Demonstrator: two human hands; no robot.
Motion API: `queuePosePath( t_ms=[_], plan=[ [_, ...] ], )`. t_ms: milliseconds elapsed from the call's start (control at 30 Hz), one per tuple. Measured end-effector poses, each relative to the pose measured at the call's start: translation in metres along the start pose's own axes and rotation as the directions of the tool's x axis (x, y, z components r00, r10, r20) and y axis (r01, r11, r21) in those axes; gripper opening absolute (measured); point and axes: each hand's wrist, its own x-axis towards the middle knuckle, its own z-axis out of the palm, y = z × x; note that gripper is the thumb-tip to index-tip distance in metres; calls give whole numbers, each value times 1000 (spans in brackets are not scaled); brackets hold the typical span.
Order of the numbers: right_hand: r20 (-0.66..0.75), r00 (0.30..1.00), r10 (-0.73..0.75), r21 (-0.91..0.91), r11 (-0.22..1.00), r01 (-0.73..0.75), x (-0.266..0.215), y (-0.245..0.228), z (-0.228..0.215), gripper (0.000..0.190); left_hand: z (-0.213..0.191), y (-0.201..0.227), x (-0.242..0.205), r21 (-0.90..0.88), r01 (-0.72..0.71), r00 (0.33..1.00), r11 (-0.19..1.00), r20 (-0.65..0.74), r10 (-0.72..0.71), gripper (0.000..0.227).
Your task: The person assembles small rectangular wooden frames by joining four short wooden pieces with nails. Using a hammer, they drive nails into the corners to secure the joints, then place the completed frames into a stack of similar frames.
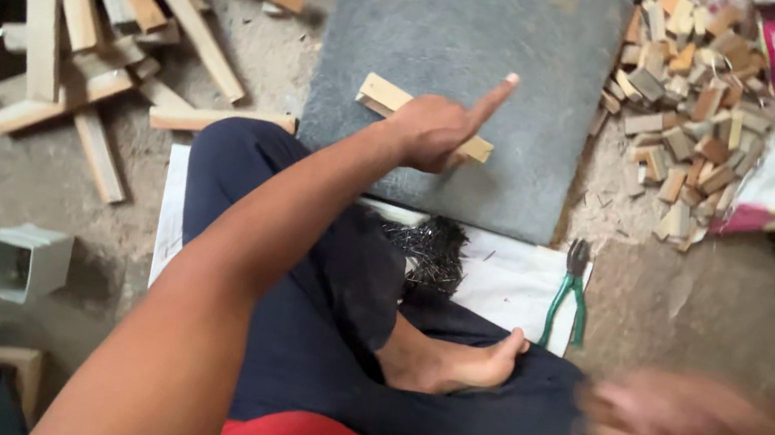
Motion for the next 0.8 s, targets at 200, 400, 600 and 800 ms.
queuePosePath(
  t_ms=[200,400,600,800],
  plan=[
    [191,981,-32,-710,686,160,12,136,80,24,1,3,-2,-63,-6,1000,998,5,7,124],
    [25,995,-97,-315,944,100,-27,75,138,37,3,11,-2,-92,39,997,995,64,-34,126],
    [-16,971,237,-9,971,-237,-16,9,136,26,-2,-1,4,-16,34,999,999,24,-34,125],
    [262,842,471,347,768,-538,10,74,150,21,6,3,9,-58,104,994,993,-14,-105,88]
  ],
)
